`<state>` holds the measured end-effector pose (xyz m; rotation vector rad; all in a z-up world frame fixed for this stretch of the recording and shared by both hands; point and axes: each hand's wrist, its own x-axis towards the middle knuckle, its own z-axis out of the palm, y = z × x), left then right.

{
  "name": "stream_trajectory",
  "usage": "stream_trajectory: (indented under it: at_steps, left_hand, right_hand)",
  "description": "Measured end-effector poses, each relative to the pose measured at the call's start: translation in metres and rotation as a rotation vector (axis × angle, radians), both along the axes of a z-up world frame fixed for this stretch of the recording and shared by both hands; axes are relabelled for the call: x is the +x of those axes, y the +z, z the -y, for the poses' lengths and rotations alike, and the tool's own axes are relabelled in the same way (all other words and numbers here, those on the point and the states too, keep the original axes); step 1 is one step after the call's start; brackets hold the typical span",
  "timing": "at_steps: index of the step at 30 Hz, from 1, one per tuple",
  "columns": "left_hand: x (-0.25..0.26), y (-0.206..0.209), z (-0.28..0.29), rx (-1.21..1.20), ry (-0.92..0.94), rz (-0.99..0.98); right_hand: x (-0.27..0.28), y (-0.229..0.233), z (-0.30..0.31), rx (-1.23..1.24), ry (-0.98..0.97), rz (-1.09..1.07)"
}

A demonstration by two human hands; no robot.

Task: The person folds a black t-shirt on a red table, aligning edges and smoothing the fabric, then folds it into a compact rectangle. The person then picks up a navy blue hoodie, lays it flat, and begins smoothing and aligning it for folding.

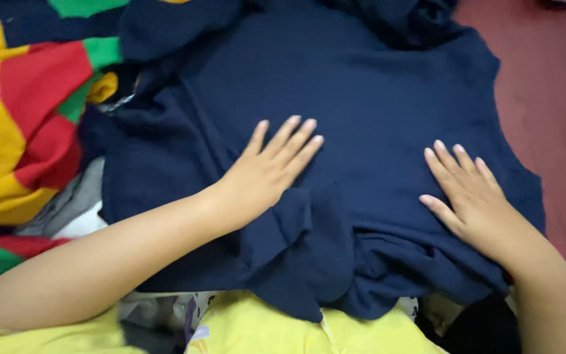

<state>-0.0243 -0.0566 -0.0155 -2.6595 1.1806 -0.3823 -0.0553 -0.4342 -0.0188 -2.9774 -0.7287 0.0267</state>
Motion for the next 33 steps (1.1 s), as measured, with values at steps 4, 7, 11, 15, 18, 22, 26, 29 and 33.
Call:
stream_trajectory:
  at_steps: [4,7,11,15,18,22,26,29,33]
  left_hand:
    - [-0.03,0.01,-0.04,-0.176,0.232,-0.292]
    - [-0.042,0.008,-0.061,-0.363,0.34,-0.262]
    - [-0.046,0.002,-0.083,-0.406,0.468,-0.179]
    - [-0.047,-0.005,-0.088,-0.339,0.54,-0.237]
    - [-0.05,-0.003,-0.092,-0.257,0.605,-0.259]
    - [-0.056,0.006,-0.094,-0.263,0.656,-0.295]
    - [-0.057,0.021,-0.092,-0.18,0.713,-0.364]
    - [-0.058,0.032,-0.089,-0.022,0.704,-0.31]
    - [-0.044,0.04,-0.093,0.086,0.553,-0.142]
  right_hand:
    - [0.008,0.016,-0.005,-0.166,0.008,-0.072]
    - [0.022,0.033,-0.013,-0.235,-0.004,-0.088]
    - [0.053,0.032,-0.045,0.047,0.159,0.053]
    - [0.09,0.01,-0.07,0.249,0.253,0.007]
    - [0.098,-0.005,-0.068,0.124,0.179,0.084]
    - [0.107,-0.016,-0.055,0.124,0.131,0.089]
    - [0.115,-0.018,-0.047,0.11,0.104,0.081]
    - [0.119,-0.016,-0.047,0.088,0.112,0.067]
    - [0.124,-0.008,-0.048,0.054,0.098,-0.029]
